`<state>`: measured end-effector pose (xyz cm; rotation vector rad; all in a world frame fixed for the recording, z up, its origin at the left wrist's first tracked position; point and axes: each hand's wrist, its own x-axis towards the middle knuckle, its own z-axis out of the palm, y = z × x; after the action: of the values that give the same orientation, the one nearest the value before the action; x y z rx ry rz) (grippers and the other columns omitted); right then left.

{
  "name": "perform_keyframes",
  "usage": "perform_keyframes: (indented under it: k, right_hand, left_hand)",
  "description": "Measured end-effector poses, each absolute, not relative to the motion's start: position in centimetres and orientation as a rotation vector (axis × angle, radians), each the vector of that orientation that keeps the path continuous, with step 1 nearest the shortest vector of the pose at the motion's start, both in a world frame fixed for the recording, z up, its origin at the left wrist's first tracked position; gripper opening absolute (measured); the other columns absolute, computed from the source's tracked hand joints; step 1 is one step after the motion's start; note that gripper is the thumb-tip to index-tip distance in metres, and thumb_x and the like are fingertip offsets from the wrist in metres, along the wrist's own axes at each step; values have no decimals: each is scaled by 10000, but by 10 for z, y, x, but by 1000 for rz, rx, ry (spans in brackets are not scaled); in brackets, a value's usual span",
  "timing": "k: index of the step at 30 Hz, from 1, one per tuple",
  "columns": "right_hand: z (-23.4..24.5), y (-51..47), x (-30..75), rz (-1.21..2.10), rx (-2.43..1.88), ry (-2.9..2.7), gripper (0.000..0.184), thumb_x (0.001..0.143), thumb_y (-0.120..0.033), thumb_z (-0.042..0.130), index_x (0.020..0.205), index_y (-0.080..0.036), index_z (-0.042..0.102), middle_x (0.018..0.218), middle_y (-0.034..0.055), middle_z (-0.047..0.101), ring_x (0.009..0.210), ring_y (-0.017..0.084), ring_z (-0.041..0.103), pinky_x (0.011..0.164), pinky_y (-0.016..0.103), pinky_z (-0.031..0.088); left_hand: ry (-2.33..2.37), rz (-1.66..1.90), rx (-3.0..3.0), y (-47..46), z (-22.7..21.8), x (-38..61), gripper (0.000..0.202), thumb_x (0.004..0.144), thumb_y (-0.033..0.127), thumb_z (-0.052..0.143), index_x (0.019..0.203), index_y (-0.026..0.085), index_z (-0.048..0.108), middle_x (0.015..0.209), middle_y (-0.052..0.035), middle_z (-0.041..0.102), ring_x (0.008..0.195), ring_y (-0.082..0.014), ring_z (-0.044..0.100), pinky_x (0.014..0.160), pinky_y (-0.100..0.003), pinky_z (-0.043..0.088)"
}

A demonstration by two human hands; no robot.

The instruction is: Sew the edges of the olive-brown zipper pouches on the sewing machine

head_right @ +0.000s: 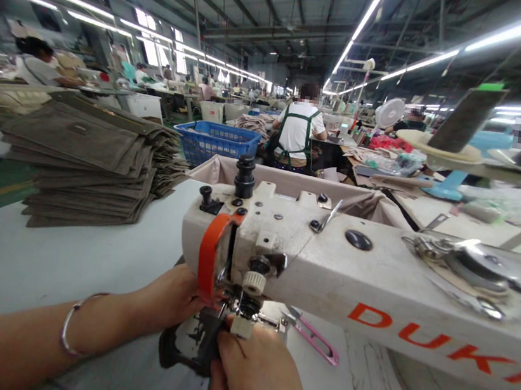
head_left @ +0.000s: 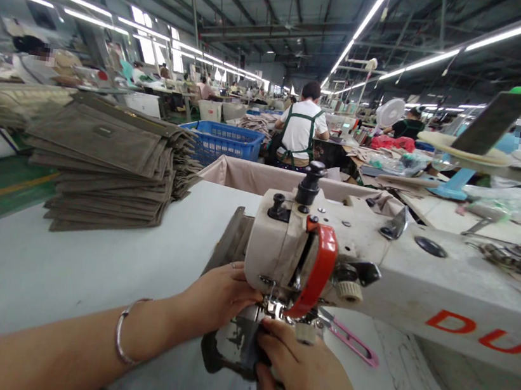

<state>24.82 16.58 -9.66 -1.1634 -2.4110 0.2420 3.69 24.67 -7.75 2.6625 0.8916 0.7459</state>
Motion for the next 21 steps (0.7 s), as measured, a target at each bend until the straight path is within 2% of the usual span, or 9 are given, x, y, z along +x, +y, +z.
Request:
perform_keyframes:
  k: [6,12,14,18,21]
  right_hand:
    - [-94,165,247,305,-1216,-2405,293,842,-180,517,1095,-220,660,1106,95,676,1013,290,632,857,462,538]
    - [-88,164,246,390,-1248,-2392,281,853,-183,513,1080,-221,673,1123,85,672,1013,281,624,875,468,522]
    - [-85,164,248,438,-1251,-2357,273,848,-182,528,1066,-229,684,1111,74,678,1014,270,623,893,458,512]
    - [-81,165,253,557,-1211,-2342,275,836,-157,545,1050,-250,692,1116,33,680,1011,229,622,900,398,501]
    - [-79,166,256,590,-1184,-2353,277,838,-147,548,1052,-251,691,1112,21,680,1019,217,616,902,379,490]
  left_hand:
    - [955,712,2665,247,-81,35,163,919,161,584,889,216,734,953,-22,733,1041,-217,635,949,-319,496]
    - [1016,641,2682,240,-71,41,197,905,96,555,943,207,713,1026,-30,722,1069,-233,621,984,-355,479]
    - [1098,582,2676,230,-63,46,211,889,73,545,958,195,703,1011,-40,720,1047,-239,630,987,-375,478]
    - [1141,452,2664,208,-52,54,165,859,78,571,918,171,693,945,-48,717,906,-219,662,919,-345,521]
    - [1135,404,2633,200,-48,53,192,882,64,542,924,165,701,990,-61,704,945,-222,652,912,-349,532]
